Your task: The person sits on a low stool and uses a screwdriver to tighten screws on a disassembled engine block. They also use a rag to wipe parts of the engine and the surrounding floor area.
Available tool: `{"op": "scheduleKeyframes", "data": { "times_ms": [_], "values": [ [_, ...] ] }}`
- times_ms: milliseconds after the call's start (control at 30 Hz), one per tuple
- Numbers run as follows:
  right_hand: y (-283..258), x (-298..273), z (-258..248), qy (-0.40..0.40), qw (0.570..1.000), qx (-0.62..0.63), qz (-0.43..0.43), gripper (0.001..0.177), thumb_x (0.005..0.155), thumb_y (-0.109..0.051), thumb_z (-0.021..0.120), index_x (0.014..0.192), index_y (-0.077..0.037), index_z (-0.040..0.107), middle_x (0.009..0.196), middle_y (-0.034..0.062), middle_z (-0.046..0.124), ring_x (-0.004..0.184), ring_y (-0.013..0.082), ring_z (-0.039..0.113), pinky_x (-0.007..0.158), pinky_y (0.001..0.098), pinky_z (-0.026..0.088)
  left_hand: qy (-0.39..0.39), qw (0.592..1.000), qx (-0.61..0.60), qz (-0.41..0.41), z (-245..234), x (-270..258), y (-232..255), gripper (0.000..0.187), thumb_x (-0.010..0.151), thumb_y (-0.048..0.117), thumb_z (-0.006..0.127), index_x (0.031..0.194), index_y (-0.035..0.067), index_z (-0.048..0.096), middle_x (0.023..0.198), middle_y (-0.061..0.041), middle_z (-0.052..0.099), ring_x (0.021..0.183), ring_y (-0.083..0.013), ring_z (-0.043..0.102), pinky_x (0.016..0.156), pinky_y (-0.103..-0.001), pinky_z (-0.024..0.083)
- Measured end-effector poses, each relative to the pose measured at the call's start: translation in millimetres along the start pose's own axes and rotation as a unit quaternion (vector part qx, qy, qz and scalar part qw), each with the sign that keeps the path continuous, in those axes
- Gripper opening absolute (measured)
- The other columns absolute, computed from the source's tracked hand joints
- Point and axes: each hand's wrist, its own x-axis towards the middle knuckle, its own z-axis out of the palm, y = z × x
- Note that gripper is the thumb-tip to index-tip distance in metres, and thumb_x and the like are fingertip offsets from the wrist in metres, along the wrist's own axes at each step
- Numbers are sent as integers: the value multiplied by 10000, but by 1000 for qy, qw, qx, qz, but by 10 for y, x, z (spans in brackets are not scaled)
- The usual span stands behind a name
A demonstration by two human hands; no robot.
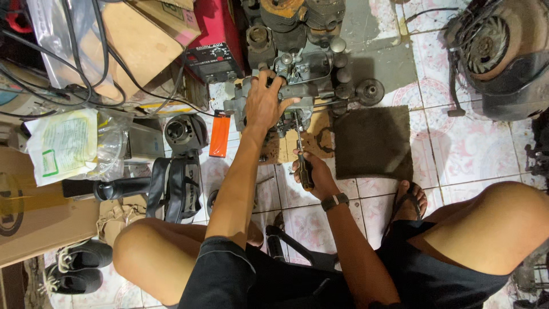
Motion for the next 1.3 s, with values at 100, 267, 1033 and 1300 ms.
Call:
{"op": "scheduleKeyframes", "data": {
  "times_ms": [100, 267, 1033, 1300],
  "values": [
    [-106, -91, 52, -5, 1000, 1, 5, 395, 936, -241, 424, 1225, 5, 533, 747, 170, 620, 525, 255, 630, 437, 316, 531, -5, 1000, 6, -11, -21, -3, 31, 439, 786, 524, 703, 973, 174, 515, 1098, -55, 396, 922, -353, 578, 676, -448, 554],
    [-115, -71, -9, -8, 1000, 0, 17, 384, 928, -224, 399, 1200, 7, 541, 723, 166, 604, 502, 262, 608, 417, 327, 511, 1, 1000, -5, -15, 15, -16, 5, 457, 750, 515, 732, 969, 181, 510, 1097, -38, 388, 915, -358, 558, 673, -456, 545],
    [9, 65, -158, -8, 999, 28, 40, 389, 846, -286, 443, 1051, -18, 636, 824, 140, 631, 555, 248, 581, 458, 335, 482, 56, 997, -48, -10, 94, -4, 5, 561, 657, 592, 726, 939, 161, 504, 1003, -37, 436, 836, -323, 551, 652, -464, 496],
    [123, -11, -94, -80, 993, 90, 21, 383, 965, -409, 435, 1133, -89, 565, 603, 60, 434, 425, 184, 465, 382, 258, 401, 60, 997, -53, -8, -136, 11, 136, 561, 781, 626, 666, 920, 116, 476, 935, -64, 375, 751, -327, 545, 582, -421, 516]
  ]
}}
